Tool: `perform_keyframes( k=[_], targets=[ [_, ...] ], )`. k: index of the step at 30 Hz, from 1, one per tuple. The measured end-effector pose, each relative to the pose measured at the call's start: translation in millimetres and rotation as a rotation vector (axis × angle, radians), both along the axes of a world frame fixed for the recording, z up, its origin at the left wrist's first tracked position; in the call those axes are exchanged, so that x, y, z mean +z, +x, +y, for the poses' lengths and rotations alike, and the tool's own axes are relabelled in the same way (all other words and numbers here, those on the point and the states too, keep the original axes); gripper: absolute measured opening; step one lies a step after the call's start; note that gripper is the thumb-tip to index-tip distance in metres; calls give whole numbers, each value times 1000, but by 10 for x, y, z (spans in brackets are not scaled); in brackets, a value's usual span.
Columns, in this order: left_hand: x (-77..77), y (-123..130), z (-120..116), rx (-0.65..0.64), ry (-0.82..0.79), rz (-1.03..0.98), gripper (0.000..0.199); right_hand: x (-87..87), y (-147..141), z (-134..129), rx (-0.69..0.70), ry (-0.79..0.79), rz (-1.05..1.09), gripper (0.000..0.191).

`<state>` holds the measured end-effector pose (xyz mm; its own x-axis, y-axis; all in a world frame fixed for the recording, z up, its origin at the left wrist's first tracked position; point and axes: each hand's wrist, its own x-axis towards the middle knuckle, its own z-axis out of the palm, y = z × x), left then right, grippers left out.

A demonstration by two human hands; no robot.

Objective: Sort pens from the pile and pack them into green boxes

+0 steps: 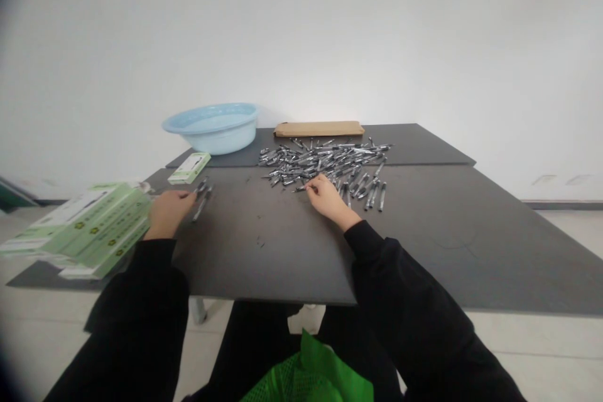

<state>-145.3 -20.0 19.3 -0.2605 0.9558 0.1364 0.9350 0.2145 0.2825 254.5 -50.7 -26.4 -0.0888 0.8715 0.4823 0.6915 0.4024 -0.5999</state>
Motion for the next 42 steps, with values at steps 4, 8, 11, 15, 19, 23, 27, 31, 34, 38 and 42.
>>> perform_keyframes(
  k=[4,8,11,15,19,23,27,31,34,38,42],
  targets=[
    [-88,-46,-23,126,-16,12,45,-3,18,-7,10,-2,-50,18],
    [-115,-17,-35,159,-15,18,45,-5,16,-27,25,-16,-88,18],
    [-122,17,-50,175,-21,69,43,2,9,-50,44,-30,-116,18],
    [-146,20,-65,174,-18,98,41,25,4,-76,48,-42,-170,19],
    [-159,-9,-74,150,-33,89,42,57,-3,-92,60,-55,-214,22],
    [-168,-24,-83,109,-40,97,45,78,-4,-102,72,-84,-270,23],
    [-210,15,-98,101,64,160,49,89,-3,-111,76,-101,-312,24],
    [-266,135,-75,41,263,201,54,85,-12,-114,91,-102,-345,24],
    [-300,233,-1,-68,311,220,54,73,-17,-112,109,-105,-364,24],
    [-364,270,158,-134,315,278,58,67,-16,-116,113,-107,-389,24],
    [-471,201,353,-94,135,241,67,81,-22,-132,109,-129,-408,23]
  ],
)
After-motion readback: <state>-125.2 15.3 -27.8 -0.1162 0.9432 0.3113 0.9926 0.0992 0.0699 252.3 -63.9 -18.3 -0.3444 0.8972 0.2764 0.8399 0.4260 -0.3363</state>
